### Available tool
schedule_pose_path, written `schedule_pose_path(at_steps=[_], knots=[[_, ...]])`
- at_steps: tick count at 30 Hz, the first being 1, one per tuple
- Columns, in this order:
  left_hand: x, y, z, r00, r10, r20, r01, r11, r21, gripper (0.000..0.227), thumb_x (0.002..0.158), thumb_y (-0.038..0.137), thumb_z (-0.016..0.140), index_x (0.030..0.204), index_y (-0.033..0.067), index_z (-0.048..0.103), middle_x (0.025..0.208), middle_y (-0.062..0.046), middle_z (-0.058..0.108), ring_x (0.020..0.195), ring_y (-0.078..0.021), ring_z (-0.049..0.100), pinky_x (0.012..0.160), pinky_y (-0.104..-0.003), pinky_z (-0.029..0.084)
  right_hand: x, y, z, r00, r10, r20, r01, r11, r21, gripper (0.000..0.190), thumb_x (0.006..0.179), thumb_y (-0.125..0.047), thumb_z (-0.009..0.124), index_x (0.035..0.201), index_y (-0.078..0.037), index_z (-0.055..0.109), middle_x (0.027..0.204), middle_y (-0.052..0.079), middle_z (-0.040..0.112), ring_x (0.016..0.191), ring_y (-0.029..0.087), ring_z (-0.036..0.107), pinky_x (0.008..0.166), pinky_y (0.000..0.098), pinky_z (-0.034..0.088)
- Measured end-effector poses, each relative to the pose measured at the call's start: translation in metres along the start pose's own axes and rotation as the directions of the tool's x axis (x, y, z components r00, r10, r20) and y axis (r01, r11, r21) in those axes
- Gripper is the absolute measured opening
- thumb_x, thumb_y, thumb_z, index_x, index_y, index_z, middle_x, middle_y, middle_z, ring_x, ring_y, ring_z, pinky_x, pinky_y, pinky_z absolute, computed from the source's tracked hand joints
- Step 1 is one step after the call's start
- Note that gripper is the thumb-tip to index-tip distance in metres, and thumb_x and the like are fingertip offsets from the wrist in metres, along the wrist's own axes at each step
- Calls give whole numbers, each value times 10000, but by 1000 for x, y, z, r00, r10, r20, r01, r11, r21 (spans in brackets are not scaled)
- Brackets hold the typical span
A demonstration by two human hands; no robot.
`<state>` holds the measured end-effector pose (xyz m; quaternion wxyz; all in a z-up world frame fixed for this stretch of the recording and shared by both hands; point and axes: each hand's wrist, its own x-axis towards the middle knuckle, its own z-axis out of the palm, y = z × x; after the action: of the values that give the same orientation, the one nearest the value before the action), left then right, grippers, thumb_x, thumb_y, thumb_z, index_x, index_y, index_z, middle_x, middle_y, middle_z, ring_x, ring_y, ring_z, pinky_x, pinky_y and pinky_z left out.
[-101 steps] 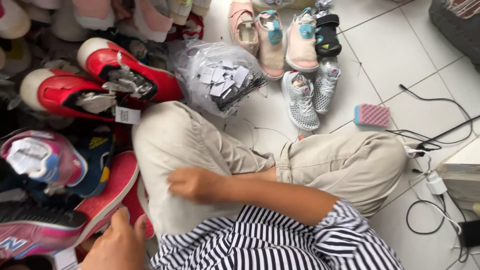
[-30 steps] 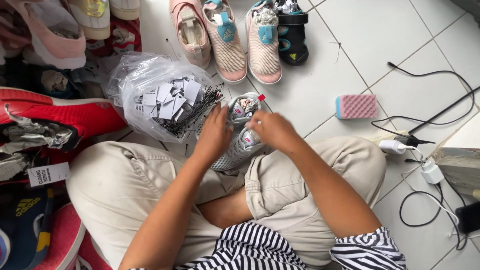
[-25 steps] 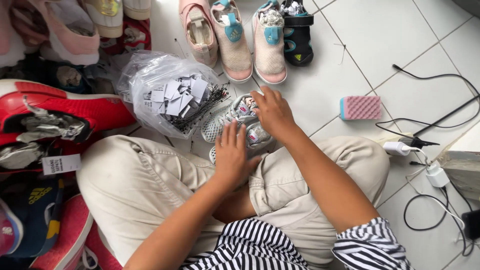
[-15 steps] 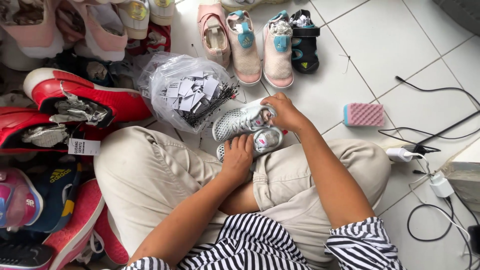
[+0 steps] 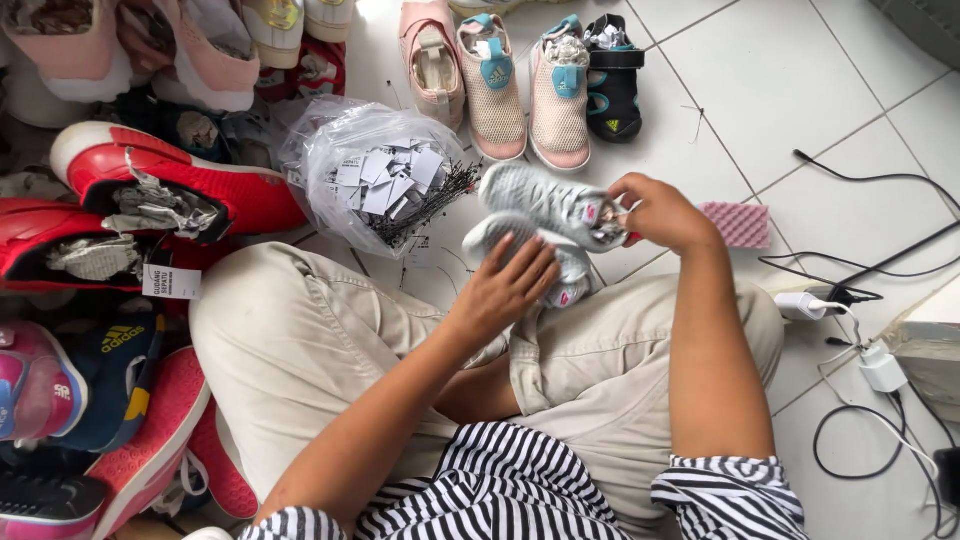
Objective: The person sits on the floor and attaches small paper tags to pairs of children's shoes using pins. They handle a pink pair and a white pair, securing tags to the tongue area of each shoe before placing them aside.
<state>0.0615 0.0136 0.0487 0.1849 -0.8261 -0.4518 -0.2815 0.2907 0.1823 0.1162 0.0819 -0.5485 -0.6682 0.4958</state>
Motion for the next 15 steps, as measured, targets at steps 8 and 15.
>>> schedule_pose_path(at_steps=[8, 15], knots=[[56, -67, 54, 996, 69, -53, -70, 997, -18, 342, 851, 232, 776, 1168, 290, 662, 1571, -128, 451, 1462, -380, 406, 1102, -661, 382, 19, 46, 30, 986, 141, -93, -125, 979, 162, 456, 907, 91, 549, 1338, 186, 436, 1106, 266, 431, 733, 453, 677, 580, 553, 625], [4, -51, 75, 972, -183, 150, 191, 981, -44, 554, 795, 60, 811, 1284, 198, 588, 1545, -164, 479, 1452, -428, 407, 989, -502, 550, 14, 5, 62, 953, 297, -66, -296, 854, -427, 346, 794, 62, 543, 1126, 134, 481, 723, 278, 641, 379, 368, 654, 298, 430, 579]])
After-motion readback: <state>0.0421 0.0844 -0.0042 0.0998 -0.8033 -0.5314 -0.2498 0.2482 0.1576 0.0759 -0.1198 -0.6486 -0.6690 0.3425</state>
